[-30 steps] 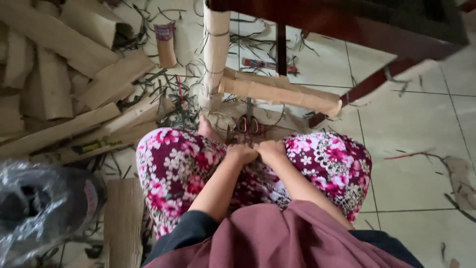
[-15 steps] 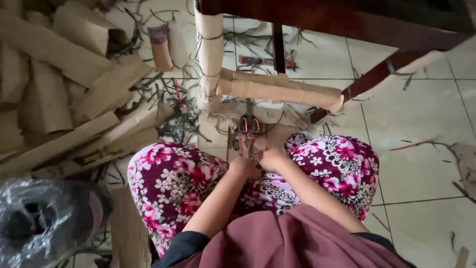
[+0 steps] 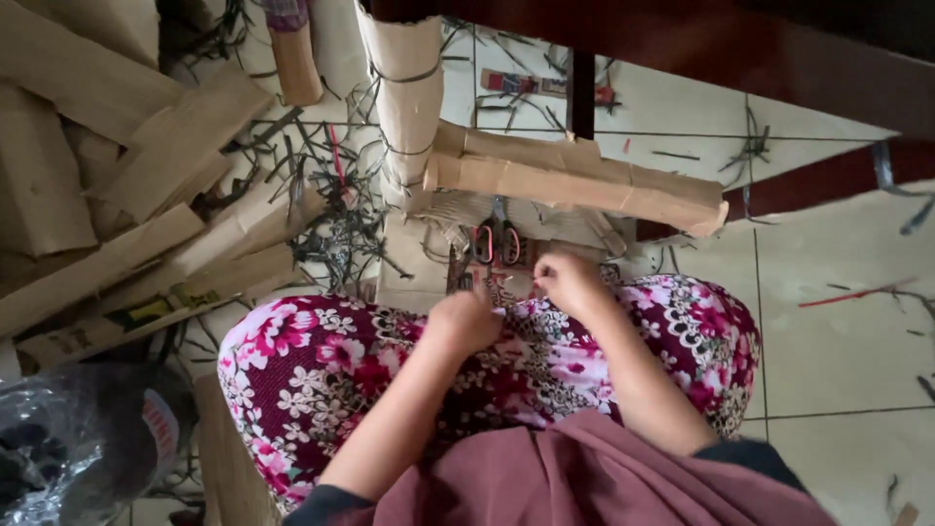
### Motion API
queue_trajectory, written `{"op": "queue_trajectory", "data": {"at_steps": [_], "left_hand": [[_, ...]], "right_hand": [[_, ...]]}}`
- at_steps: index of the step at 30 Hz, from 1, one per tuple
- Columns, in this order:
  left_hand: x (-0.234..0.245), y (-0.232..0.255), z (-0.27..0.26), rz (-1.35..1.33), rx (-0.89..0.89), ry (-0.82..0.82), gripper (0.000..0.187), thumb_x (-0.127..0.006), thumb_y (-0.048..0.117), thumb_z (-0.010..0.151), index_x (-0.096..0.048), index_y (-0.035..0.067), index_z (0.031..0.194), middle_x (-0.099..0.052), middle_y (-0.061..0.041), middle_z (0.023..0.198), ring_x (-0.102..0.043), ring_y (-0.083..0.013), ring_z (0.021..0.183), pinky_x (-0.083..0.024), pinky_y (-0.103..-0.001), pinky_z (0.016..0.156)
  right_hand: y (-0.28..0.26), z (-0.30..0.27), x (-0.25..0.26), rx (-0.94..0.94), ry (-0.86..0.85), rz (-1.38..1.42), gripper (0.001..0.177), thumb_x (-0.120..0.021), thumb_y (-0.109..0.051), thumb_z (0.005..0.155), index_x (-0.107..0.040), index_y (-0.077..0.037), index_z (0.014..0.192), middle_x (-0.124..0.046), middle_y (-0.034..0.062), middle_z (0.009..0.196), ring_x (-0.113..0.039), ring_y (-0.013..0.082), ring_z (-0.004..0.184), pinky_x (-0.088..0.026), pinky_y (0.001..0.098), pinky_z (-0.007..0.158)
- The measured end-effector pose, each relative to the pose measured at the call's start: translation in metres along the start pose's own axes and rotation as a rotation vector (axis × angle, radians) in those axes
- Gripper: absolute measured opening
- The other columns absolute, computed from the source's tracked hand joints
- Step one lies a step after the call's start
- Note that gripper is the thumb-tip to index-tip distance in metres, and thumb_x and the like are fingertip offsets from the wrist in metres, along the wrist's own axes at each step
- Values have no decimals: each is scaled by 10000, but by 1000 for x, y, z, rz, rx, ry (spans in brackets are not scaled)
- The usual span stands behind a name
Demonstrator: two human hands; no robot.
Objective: Wrapping a wooden chair leg with cardboard and securing it with wire using scissors.
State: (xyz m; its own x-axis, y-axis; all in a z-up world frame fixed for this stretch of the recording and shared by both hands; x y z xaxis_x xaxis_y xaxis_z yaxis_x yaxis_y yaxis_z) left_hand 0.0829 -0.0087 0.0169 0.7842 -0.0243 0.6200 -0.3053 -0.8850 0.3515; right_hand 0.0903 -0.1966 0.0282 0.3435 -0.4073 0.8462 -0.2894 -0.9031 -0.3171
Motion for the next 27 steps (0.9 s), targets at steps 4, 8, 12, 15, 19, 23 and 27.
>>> {"op": "queue_trajectory", "data": {"at_steps": [4,8,12,15,19,23,27], "left_hand": [[80,31,-48,-310,-309,287,819,-717,327,865,-320,59,1529,-580,-328,1282,-640,-538,1107,-561,-612,934],[132,68,-79,-630,-705,353,268,-514,23,954,-668,-3,1172,-735,-102,656,-741,-257,591,-593,-390,678],[153,33,-67,-472,-577,453,232,-562,182,985,-731,118,1131,-773,-184,966,-718,-445,939,-560,-537,852],[166,-12,-58,-985,-551,366,268,-403,90,1051,-662,26,1024,-703,-113,715,-681,-220,649,-593,-367,708],[172,-35,-65,-1449,-546,322,305,-331,283,1125,-535,84,1016,-693,-157,849,-732,-268,831,-619,-408,820],[190,35,-107,-1096,-741,298,247,-548,85,1017,-581,28,1255,-674,-201,1124,-710,-318,980,-604,-491,915],[131,89,-83,-911,-887,87,484,-631,182,995,-510,6,1430,-570,-265,1369,-592,-420,1233,-493,-591,1053]], "right_hand": [[-36,-74,76,60,52,516,155,-725,-105,878,-784,-165,1008,-814,72,921,-749,218,992,-567,394,897],[-38,-74,81,113,129,705,208,-715,-44,852,-799,-171,992,-810,29,882,-710,96,906,-573,339,874],[-33,-69,100,148,52,779,149,-768,-93,861,-807,-146,995,-811,42,829,-718,98,798,-577,293,805],[-15,-66,107,128,40,695,146,-795,-107,851,-818,-107,995,-814,169,926,-759,229,896,-565,385,863],[15,-58,101,152,94,766,145,-802,-52,844,-810,-67,987,-798,132,834,-700,168,702,-556,315,720],[-2,-59,114,417,70,1273,29,-712,41,898,-723,66,909,-748,230,749,-718,224,567,-596,288,406],[-29,-49,141,362,150,1441,115,-726,-19,922,-679,84,947,-731,290,857,-764,323,672,-666,476,537]]}}
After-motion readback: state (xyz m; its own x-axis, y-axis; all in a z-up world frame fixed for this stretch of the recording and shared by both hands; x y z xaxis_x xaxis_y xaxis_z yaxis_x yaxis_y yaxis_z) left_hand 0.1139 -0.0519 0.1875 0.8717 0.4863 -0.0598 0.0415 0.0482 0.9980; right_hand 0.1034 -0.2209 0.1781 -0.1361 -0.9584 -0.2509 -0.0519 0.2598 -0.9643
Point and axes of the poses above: each hand's wrist, its own z-axis towards the middle knuckle, its own x-axis out of the back of the hand, y = z × x, the point moved 7 cm from there along z, towards the middle knuckle
